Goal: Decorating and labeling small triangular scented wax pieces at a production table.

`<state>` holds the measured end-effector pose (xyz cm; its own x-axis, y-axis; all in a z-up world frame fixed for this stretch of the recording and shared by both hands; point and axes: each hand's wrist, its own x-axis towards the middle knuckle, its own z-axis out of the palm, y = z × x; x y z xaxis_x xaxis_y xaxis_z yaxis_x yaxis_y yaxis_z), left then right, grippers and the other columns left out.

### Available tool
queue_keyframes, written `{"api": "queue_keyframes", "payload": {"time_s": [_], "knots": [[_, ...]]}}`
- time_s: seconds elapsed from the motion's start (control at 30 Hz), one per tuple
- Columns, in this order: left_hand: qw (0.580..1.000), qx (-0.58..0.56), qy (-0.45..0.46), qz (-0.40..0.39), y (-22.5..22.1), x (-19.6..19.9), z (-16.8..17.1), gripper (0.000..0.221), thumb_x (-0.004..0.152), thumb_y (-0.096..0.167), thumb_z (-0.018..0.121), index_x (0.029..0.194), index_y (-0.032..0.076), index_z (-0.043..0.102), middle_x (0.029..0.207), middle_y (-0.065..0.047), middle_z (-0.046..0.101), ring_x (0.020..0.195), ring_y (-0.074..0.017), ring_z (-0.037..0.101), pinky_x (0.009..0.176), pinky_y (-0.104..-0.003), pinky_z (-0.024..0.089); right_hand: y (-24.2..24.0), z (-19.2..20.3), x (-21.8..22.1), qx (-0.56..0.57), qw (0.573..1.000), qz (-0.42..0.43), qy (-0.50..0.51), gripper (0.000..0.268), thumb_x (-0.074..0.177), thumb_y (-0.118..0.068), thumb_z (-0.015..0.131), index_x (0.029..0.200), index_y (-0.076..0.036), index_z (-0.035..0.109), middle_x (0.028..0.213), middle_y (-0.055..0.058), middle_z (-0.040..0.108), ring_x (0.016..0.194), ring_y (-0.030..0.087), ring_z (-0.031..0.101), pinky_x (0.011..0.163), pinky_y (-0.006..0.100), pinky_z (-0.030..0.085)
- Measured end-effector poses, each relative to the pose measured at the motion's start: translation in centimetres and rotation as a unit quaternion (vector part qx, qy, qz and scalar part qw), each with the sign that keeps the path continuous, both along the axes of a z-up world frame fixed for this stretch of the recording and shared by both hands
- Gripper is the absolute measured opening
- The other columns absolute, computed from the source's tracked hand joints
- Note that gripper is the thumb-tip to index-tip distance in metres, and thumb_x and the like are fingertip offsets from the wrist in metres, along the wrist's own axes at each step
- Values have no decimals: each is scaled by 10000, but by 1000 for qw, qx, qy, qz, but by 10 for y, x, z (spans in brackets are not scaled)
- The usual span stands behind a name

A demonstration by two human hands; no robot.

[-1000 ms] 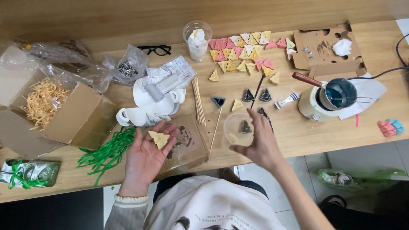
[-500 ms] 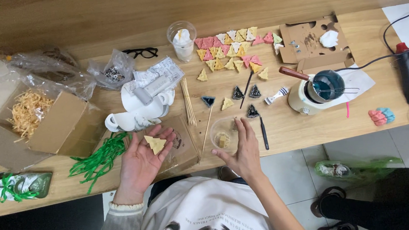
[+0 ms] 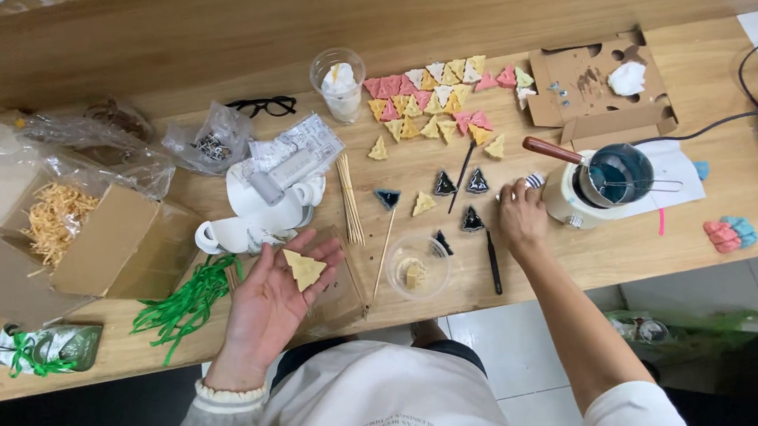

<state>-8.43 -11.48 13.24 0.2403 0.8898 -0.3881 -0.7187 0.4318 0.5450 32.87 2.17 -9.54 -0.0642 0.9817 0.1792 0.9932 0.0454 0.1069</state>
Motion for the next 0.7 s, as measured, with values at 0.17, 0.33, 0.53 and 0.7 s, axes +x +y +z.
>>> {"api": "queue_keyframes", "payload": {"time_s": [0.17,0.33,0.53,0.7], "knots": [[1000,5,6,10,4,7,4,554,1072,370,328,1445,-20,453,1429,-269,540,1360,-371,517,1128,-449,437,12,-36,24,2,994,57,-95,386,903,-177,564,1236,-6,661,1301,152,636,1062,278,671,848,424,551],[1000,0,11,4,7,17,0,511,1071,303,369,1449,-33,447,1425,-275,555,1360,-372,533,1142,-434,447,6,-2,19,-116,983,91,-108,297,945,-169,550,1157,-17,692,1184,145,674,1037,280,690,883,431,550],[998,24,50,-14,6,23,7,484,1067,270,385,1452,-17,447,1389,-279,583,1318,-372,578,1109,-417,477,7,30,-4,-148,982,83,-80,325,902,-280,589,1027,-19,736,1118,163,681,1042,299,687,889,432,539],[997,29,61,-20,1,21,0,469,1078,251,380,1446,-29,456,1389,-270,587,1325,-359,576,1107,-407,487,14,19,-3,-176,981,41,-72,296,900,-261,591,993,-37,761,1134,172,685,1015,325,702,899,434,540]]}}
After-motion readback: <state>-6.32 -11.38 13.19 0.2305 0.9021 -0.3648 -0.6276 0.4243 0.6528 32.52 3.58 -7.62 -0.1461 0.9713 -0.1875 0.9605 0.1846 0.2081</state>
